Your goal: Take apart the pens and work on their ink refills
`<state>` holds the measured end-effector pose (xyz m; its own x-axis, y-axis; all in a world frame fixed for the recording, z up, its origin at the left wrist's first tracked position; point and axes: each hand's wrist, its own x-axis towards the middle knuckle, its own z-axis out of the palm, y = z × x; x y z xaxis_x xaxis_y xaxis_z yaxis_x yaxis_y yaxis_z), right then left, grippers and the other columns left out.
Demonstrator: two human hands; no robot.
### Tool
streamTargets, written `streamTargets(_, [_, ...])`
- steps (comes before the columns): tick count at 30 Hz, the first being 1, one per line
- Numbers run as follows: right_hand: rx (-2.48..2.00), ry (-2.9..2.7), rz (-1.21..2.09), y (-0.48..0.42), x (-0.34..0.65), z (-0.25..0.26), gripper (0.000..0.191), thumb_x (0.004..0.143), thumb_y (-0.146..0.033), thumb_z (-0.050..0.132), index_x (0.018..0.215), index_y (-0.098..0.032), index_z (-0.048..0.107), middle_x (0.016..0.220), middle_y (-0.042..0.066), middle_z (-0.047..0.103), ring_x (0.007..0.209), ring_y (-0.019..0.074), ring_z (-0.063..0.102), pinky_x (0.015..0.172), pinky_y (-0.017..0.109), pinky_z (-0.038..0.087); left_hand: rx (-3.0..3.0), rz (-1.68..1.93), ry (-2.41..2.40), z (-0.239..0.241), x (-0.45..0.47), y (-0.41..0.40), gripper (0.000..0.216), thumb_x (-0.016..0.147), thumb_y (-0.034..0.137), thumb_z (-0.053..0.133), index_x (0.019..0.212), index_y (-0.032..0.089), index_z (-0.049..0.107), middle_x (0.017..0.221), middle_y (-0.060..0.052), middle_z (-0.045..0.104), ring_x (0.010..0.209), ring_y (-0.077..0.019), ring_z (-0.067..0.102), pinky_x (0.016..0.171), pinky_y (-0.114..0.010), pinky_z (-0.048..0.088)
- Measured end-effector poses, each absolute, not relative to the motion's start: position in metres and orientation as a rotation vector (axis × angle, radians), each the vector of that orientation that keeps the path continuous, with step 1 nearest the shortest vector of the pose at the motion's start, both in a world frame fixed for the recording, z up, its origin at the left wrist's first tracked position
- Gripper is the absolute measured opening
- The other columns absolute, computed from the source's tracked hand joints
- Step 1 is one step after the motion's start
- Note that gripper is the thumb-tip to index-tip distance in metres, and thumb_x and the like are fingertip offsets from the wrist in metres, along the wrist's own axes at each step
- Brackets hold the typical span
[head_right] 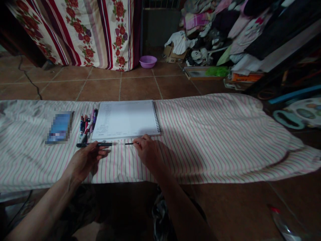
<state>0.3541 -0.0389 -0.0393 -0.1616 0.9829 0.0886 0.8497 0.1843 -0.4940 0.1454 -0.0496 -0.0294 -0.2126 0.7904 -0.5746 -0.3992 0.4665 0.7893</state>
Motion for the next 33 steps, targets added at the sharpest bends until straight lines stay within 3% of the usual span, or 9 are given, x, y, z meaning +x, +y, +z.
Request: streamTargets(33, [-1.594, -2.005, 0.525, -0.034, 0.355, -0.059, 0.014, 0.08, -0.02, 0.054, 0.085, -0.019, 0.067, 0.076, 0.002, 0.058, 0.063, 0.011, 0.052, 0.059, 0.022, 0.035, 0.421, 1.121, 1.403, -0.035, 0.144, -0.048, 0.012, 0.082, 0.012, 0.048, 0.079, 0.004, 0.057, 0.067, -0.011, 0.065, 0.052, -0.0123, 0.062, 0.045, -0.016, 0.049])
